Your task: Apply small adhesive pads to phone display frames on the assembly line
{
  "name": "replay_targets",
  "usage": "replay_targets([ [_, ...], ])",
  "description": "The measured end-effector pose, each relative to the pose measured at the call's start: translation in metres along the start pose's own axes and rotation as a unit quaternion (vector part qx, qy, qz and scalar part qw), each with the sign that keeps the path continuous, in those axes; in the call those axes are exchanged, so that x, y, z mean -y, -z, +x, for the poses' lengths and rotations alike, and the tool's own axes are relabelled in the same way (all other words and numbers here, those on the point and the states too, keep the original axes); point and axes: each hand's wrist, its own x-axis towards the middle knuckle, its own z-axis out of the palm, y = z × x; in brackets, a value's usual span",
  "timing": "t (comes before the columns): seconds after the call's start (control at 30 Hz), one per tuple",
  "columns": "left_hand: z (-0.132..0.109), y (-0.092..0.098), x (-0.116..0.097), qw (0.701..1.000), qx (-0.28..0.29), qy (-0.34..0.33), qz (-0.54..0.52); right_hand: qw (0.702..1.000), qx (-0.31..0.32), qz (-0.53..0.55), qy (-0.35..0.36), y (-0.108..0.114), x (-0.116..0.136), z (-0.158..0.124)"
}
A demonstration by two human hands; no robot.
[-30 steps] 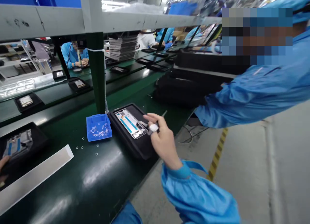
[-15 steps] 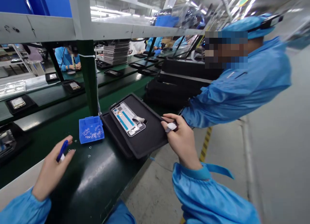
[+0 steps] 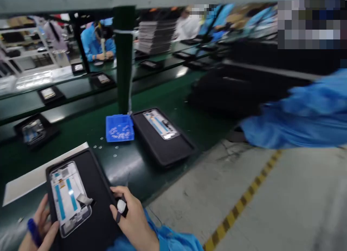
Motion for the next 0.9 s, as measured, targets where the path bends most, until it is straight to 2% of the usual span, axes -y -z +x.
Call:
replay_targets([
  [0.1,-0.022,0.012,0.021,0.999,0.006,0.020,0.045,0.993,0.029,-0.098,0.057,-0.010,-0.016,-0.017],
  [0.17,-0.026,0.020,0.024,0.994,-0.012,-0.020,0.106,0.983,0.048,-0.152,0.091,-0.011,-0.024,-0.019],
  [0.23,-0.021,0.034,0.024,0.980,-0.058,-0.073,0.177,0.975,0.067,-0.182,0.106,-0.010,-0.028,-0.015],
  [0.3,-0.010,0.052,0.022,0.958,-0.128,-0.109,0.234,0.971,0.078,-0.194,0.116,-0.008,-0.027,-0.008],
  [0.37,0.001,0.070,0.022,0.931,-0.198,-0.117,0.282,0.969,0.072,-0.197,0.129,-0.006,-0.021,0.002],
  [0.43,0.011,0.082,0.021,0.911,-0.235,-0.112,0.320,0.970,0.060,-0.191,0.141,-0.005,-0.011,0.012],
  [0.57,0.019,0.091,0.020,0.916,-0.259,-0.143,0.271,0.976,0.060,-0.147,0.149,-0.010,0.009,0.033],
  [0.7,0.023,0.089,0.023,0.900,-0.355,-0.190,0.169,0.980,0.090,-0.096,0.148,-0.024,0.020,0.047],
  [0.77,0.027,0.086,0.028,0.891,-0.384,-0.198,0.142,0.980,0.107,-0.068,0.151,-0.033,0.021,0.050],
  [0.9,0.038,0.079,0.036,0.900,-0.364,-0.193,0.138,0.981,0.131,-0.045,0.136,-0.051,0.015,0.051],
])
